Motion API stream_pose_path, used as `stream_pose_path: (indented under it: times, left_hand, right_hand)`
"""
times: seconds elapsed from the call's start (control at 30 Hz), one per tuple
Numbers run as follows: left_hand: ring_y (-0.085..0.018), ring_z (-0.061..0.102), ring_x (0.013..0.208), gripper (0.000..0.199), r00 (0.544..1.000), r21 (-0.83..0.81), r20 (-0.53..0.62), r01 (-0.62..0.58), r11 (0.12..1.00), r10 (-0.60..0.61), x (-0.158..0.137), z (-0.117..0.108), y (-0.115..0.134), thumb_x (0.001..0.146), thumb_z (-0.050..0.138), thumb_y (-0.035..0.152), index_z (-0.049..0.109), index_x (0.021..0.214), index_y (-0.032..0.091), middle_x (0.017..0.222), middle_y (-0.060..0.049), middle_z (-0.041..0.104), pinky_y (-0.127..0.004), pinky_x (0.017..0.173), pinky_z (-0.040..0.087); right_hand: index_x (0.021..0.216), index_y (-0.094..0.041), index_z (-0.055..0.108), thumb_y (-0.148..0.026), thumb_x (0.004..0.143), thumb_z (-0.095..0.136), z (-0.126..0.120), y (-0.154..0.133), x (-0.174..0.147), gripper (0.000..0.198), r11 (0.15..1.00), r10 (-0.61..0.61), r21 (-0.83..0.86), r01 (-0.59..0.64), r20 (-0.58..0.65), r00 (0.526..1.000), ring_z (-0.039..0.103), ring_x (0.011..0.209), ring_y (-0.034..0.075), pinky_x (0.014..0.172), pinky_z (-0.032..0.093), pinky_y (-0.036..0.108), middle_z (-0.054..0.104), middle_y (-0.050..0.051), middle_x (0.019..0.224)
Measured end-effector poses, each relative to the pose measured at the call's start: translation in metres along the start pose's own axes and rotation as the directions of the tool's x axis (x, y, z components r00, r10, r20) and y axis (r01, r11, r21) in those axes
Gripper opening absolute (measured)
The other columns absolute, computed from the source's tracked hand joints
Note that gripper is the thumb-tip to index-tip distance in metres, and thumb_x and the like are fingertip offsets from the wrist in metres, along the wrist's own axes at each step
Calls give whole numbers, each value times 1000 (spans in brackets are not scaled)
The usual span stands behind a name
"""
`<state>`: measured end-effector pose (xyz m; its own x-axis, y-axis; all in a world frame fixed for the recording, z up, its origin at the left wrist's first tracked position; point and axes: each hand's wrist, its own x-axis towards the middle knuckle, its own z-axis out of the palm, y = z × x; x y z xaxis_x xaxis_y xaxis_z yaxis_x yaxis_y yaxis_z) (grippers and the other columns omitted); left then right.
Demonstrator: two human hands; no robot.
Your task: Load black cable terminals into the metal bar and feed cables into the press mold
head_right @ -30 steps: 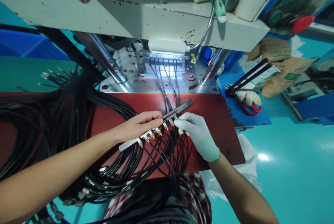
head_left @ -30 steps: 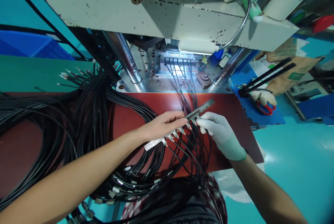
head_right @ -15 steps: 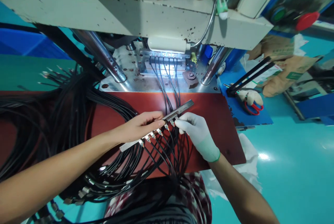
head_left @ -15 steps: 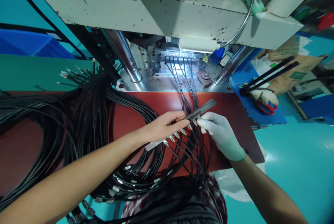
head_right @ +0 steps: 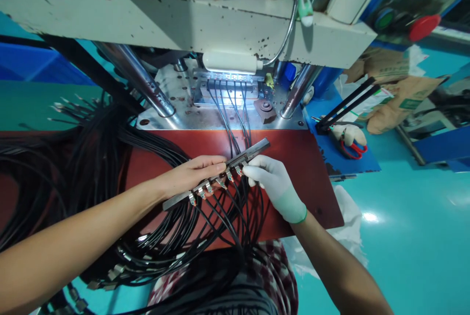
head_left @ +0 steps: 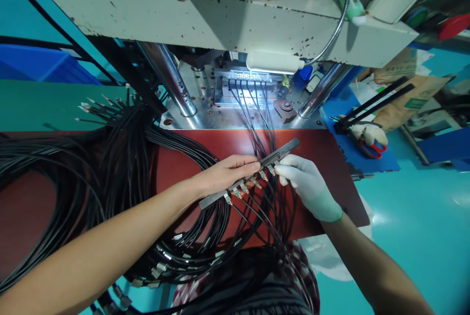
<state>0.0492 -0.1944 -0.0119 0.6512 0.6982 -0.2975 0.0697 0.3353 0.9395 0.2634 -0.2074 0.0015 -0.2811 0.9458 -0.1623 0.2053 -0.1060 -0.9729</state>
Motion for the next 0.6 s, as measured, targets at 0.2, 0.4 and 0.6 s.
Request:
stream_pose_path:
  times: [0.2, 0.4, 0.6]
  left_hand:
    - [-8, 42, 61, 37, 985, 242, -21, -163, 957, 173, 1, 4, -2, 93, 46, 48, 44, 72, 17, 67, 4, 45, -20, 55, 35]
    - [-8, 43, 60, 38, 989, 235, -14, -142, 962, 150, 1, 5, -3, 92, 46, 49, 45, 72, 17, 66, 4, 46, -20, 54, 34]
    - [-7, 44, 56, 39, 994, 155, -43, -94, 983, 102, 2, 2, -5, 91, 47, 52, 46, 74, 17, 65, 5, 49, -19, 51, 34]
  right_hand:
    - [58, -17, 54, -24, 82, 63, 3, -2, 1, 27, 1000, -6, 0, 6, -36, 999, 47, 59, 10, 61, 36, 24, 52, -4, 58]
    - [65, -17, 59, -36, 89, 58, -3, 2, -6, 31, 997, 48, -62, -46, 36, 998, 44, 56, 9, 56, 34, 25, 55, -2, 63]
    - [91, -19, 65, -52, 97, 38, -18, 13, -41, 43, 997, 19, -71, -39, -264, 964, 43, 54, 10, 50, 32, 24, 58, 1, 70]
